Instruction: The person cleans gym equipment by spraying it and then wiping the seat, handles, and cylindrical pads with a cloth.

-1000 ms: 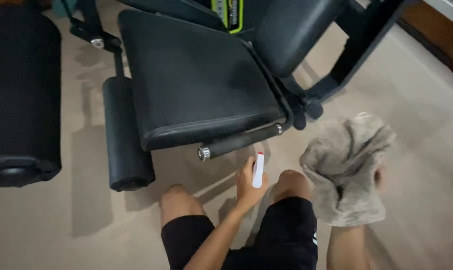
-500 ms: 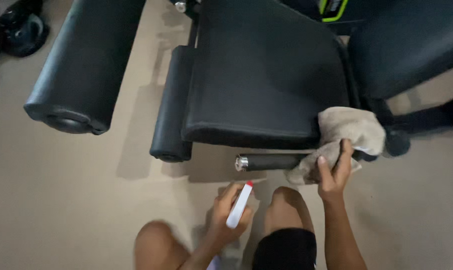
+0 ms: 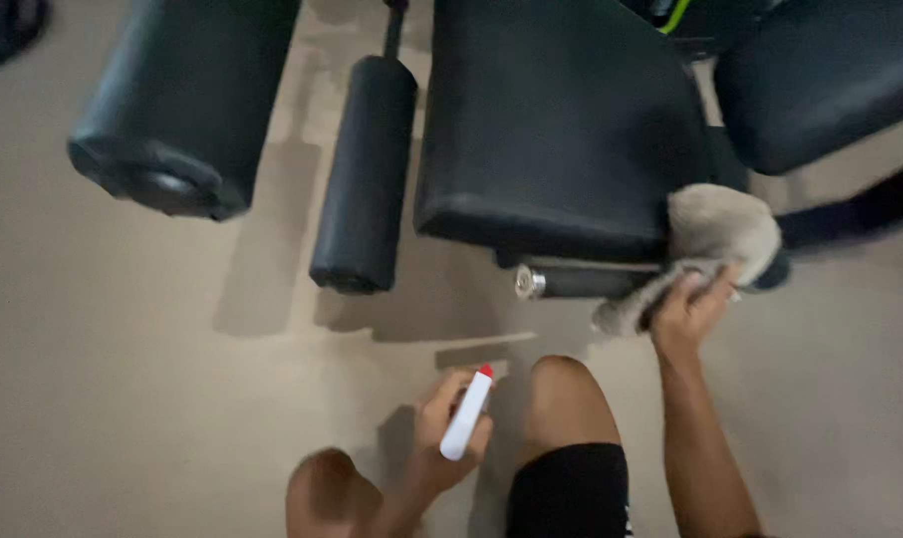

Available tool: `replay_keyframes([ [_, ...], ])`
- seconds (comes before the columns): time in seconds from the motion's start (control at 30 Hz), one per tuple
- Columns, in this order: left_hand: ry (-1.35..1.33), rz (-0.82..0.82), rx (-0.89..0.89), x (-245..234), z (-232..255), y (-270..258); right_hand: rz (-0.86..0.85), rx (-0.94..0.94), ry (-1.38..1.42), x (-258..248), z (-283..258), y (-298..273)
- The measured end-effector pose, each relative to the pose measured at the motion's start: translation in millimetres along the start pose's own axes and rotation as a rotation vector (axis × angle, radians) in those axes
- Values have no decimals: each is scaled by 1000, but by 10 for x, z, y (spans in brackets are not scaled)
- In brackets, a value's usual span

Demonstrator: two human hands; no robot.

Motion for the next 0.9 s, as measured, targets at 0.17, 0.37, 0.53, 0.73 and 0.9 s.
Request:
replay_keyframes([
  [0.17, -162, -68, -28, -220, -114, -248, -35, 97, -58, -137, -191, 207],
  [0.37, -181, -234, 20, -334, -177, -373, -193, 836, 517, -377, -653, 510],
  [0.53, -157, -323, 48, -460, 28, -509, 21, 710, 810, -399, -1052, 213],
  [0.73, -237, -296, 183, -453, 18, -235, 199, 534, 1257, -1035, -944, 55],
  [0.9, -266, -150, 323, -488, 350, -343, -40, 63, 1256, -1576, -1338, 159],
])
Point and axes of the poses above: each hand's wrist, its own y-axis towards the middle knuckle, its own x-axis out of the palm, z = x × y, the point moved 1 cm from there along y, towards the middle knuckle, and after that the axes turned 3 degrees about y, right-handed, at the moved point
